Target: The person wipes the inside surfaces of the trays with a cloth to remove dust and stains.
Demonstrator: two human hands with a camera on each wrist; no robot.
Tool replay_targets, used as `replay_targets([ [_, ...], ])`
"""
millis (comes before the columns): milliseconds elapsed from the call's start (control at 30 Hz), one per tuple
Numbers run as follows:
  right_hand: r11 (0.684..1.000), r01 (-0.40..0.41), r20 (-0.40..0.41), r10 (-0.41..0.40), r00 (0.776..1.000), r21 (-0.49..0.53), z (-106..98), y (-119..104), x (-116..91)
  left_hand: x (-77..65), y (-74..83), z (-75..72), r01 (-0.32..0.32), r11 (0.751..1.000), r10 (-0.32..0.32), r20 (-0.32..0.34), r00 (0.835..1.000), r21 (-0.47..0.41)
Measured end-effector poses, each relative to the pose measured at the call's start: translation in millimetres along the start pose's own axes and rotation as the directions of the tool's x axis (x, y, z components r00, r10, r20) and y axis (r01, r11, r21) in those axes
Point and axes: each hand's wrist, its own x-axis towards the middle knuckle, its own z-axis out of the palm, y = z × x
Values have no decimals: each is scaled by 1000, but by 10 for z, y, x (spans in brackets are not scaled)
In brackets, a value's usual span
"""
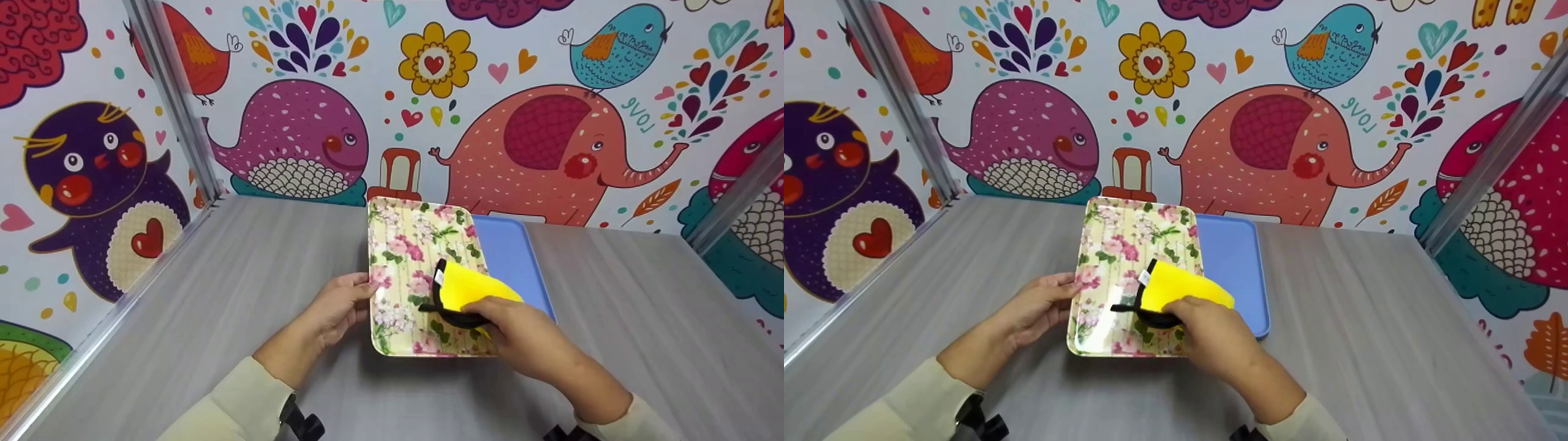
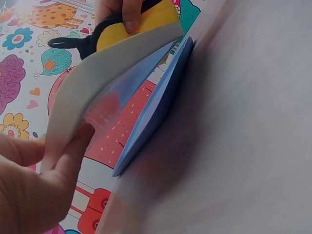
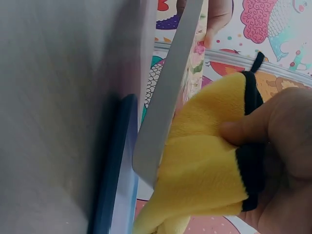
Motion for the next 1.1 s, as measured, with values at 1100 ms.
replay_targets([
  [1100,914,365,219,-325,920,-177,86,-371,319,-18,-48,118,0,1000,1,-40,999,8],
])
